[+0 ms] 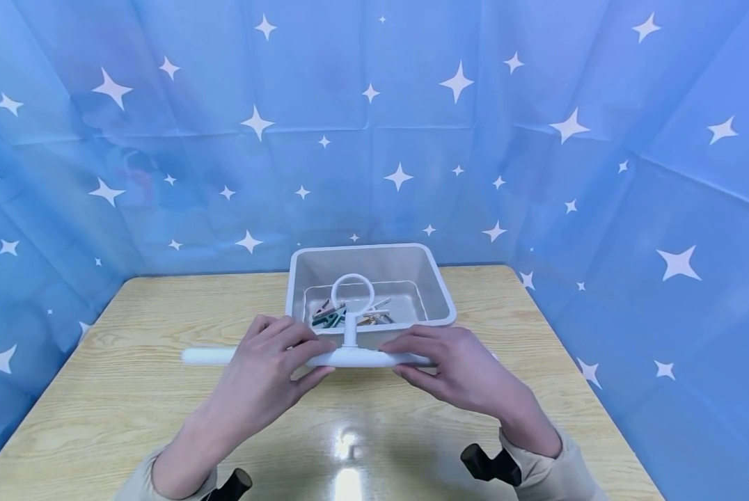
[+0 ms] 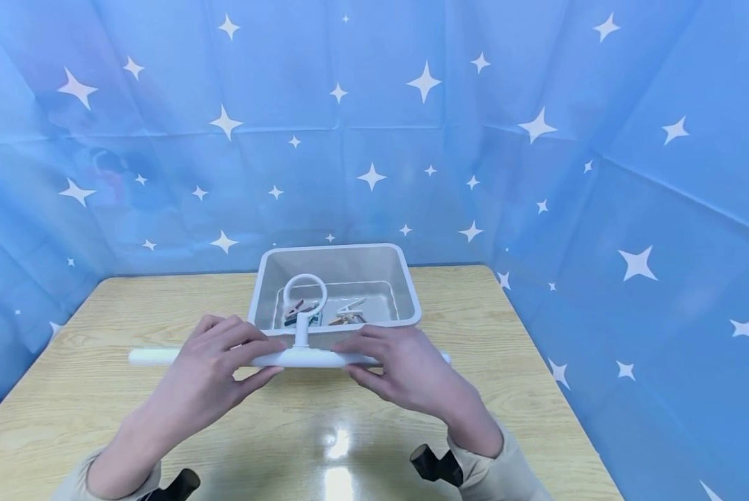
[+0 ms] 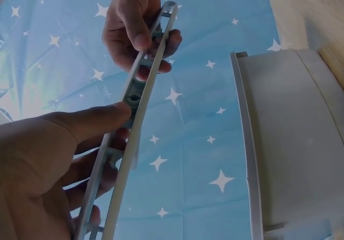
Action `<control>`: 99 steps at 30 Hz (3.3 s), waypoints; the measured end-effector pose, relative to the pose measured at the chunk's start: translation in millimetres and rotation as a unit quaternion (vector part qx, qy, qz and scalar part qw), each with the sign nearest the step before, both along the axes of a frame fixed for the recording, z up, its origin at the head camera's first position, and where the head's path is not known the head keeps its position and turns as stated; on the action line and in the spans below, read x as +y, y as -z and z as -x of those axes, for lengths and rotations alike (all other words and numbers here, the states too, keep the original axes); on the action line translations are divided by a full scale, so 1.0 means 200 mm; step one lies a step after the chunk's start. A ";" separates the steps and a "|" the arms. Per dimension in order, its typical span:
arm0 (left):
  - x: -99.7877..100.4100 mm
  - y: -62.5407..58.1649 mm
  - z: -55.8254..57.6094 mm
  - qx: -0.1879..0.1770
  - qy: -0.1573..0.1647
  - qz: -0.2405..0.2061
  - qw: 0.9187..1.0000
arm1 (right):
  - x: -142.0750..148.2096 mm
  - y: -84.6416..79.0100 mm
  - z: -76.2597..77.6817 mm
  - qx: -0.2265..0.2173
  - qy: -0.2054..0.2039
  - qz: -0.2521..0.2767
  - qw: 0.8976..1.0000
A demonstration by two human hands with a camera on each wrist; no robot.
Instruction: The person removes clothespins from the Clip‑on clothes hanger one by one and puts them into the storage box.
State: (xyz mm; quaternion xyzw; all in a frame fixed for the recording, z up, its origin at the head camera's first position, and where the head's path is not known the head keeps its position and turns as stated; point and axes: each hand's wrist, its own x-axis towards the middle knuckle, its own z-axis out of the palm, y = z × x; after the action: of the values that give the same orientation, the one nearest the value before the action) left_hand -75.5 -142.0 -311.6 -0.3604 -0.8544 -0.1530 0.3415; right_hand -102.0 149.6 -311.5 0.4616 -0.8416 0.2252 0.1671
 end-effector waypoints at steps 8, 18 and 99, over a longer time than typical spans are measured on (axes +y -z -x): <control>0.00 0.02 0.00 -0.025 0.005 0.015 1.000 | 0.01 0.02 -0.01 -0.027 0.002 -0.007 1.000; 0.00 0.06 0.00 -0.040 0.015 0.031 0.999 | 0.01 0.06 -0.01 -0.036 0.007 -0.024 0.999; 0.07 0.40 0.07 -0.376 0.056 0.130 0.916 | -0.08 0.34 0.05 -0.179 0.000 -0.232 0.956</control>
State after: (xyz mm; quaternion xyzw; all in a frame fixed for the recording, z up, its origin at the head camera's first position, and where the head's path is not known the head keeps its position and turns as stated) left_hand -89.5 -128.5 -392.3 -0.3647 -0.9107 -0.1831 -0.0638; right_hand -112.2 133.7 -379.2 0.4396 -0.8869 0.1028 -0.0981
